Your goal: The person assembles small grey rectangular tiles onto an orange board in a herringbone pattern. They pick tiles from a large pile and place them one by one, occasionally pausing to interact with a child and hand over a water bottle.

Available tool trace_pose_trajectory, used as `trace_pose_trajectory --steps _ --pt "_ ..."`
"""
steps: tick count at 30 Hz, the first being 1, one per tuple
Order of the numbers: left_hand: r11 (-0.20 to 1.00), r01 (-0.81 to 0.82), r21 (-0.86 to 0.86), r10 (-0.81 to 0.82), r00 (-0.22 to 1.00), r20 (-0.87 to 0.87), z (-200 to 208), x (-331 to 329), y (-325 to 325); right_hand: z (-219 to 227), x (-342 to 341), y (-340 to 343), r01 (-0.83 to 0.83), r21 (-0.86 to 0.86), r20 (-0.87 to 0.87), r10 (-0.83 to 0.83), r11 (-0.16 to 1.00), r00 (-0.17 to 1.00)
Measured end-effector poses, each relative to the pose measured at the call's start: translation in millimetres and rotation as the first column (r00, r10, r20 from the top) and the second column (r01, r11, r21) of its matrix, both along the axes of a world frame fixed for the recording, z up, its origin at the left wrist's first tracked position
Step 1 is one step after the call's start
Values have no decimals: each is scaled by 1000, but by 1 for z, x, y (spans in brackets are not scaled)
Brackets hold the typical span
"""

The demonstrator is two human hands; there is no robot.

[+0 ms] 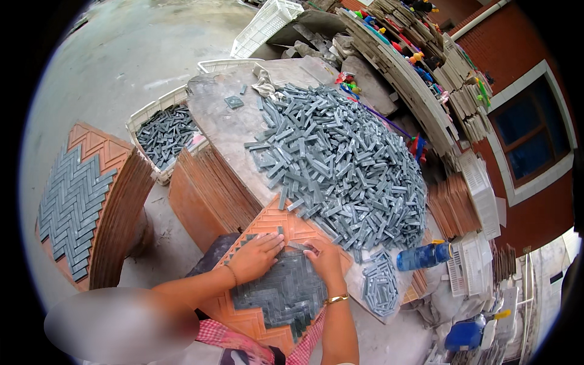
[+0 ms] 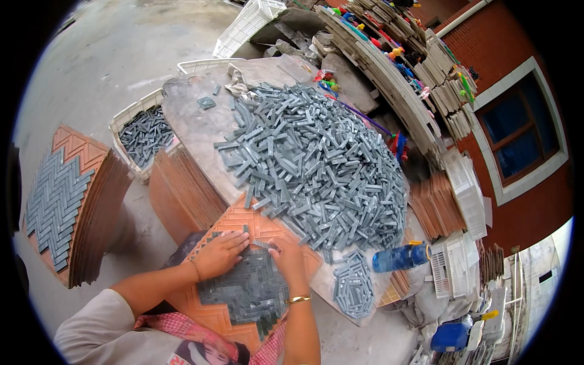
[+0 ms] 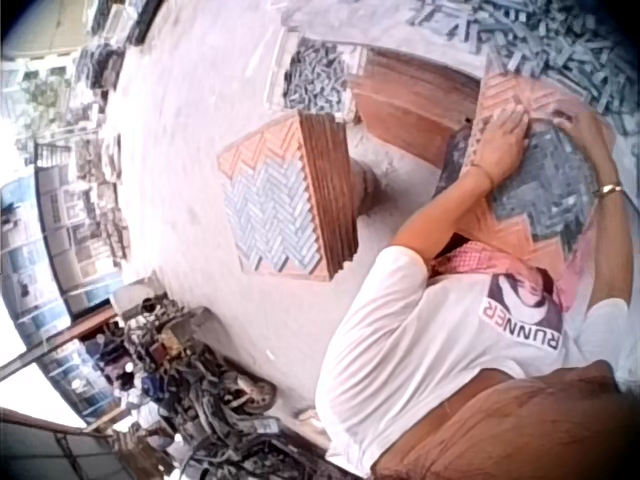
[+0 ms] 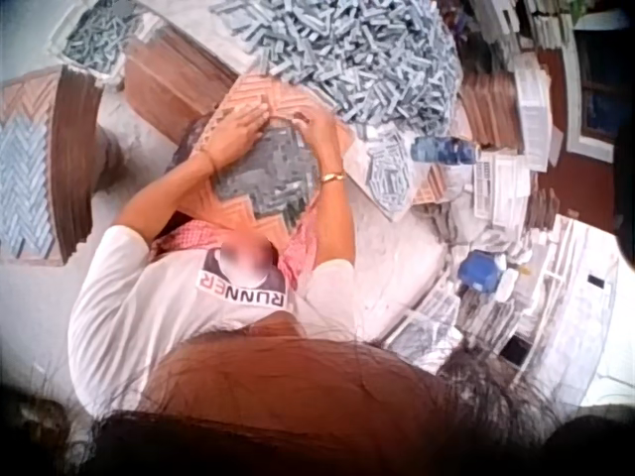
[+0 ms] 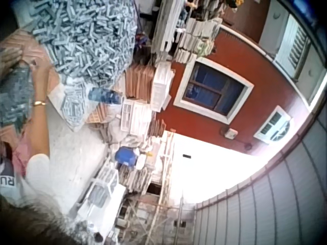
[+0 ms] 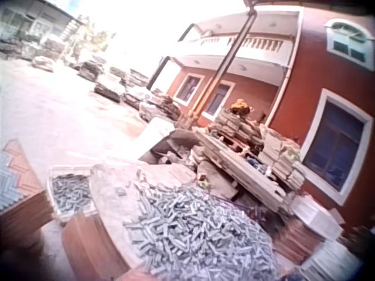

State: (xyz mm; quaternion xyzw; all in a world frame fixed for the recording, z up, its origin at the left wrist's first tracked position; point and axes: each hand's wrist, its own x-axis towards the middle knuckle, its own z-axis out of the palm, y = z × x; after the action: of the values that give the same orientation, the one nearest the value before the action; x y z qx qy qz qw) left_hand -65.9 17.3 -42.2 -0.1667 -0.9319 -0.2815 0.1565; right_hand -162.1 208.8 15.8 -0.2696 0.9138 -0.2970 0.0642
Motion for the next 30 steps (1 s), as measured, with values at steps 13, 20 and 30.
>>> trace_pose_trajectory --steps 13,20,30 --pt "999 12 -30 -12 1000 -14 2 -3 1 -5 -7 -6 -144 -13 -94 142 990 985" --pt "1000 12 4 -12 1000 -22 2 -1 -2 6 -16 -7 -33 -109 -110 21 993 994" --pt "1000 21 2 -20 999 -24 1 -4 -1 -18 4 -21 49 37 -135 -44 998 990"
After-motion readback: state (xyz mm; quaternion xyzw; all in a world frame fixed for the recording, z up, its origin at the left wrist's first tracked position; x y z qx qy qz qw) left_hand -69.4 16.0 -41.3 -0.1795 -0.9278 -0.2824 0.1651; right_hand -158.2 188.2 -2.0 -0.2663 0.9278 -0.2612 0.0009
